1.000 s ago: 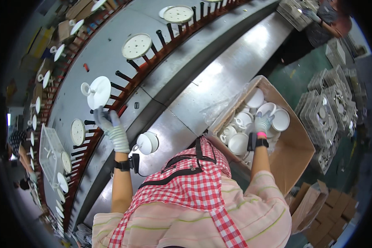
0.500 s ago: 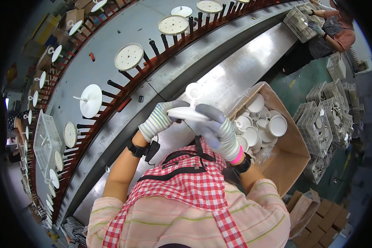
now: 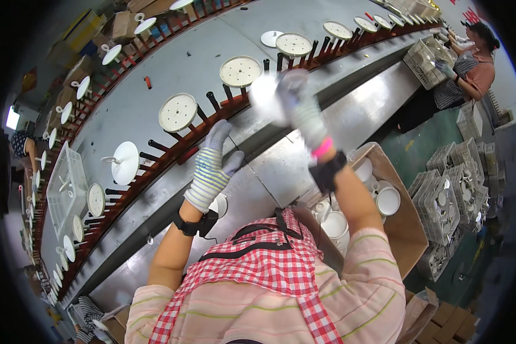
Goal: The person picks up ceramic lids from a box one by one and places them onto a rotating assembly line conveyor.
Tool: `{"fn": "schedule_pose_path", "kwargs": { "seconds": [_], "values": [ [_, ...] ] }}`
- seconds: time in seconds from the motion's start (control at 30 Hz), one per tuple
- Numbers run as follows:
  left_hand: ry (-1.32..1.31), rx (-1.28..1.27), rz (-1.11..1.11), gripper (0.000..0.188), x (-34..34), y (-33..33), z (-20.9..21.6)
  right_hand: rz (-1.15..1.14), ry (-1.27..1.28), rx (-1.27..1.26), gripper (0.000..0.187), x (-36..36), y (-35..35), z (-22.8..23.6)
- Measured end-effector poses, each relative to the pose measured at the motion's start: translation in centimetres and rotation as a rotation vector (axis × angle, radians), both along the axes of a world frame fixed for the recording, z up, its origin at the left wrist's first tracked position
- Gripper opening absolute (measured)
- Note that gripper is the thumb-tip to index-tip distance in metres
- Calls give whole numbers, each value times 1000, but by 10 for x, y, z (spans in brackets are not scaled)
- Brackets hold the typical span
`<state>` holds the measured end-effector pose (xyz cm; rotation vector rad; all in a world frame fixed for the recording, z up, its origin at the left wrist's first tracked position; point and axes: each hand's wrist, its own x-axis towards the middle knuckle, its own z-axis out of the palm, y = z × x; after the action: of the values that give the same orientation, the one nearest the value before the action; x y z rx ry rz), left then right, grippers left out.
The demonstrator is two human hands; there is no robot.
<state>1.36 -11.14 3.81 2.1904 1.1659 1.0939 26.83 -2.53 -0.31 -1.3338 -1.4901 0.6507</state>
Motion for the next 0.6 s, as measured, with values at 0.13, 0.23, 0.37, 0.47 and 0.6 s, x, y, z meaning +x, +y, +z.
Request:
{"fn": "schedule_pose_path", "kwargs": {
  "seconds": [0.13, 0.23, 0.37, 0.47, 0.6],
  "values": [
    [4, -106, 10, 51, -16, -15, -12, -434, -289, 152, 48, 52, 110, 12],
    [25, -86, 68, 44, -36, -27, -16, -424, -723, 46, 53, 34, 136, 18],
    [-12, -133, 56, 38, -42, -23, -9, -311, -683, -35, 55, 15, 151, 1],
    [-38, -55, 1, 33, -26, 10, 20, -337, -882, 70, 49, -18, 137, 10],
    [287, 444, 103, 33, 11, 120, -6, -214, -968, 224, 38, -47, 102, 4]
  ]
}}
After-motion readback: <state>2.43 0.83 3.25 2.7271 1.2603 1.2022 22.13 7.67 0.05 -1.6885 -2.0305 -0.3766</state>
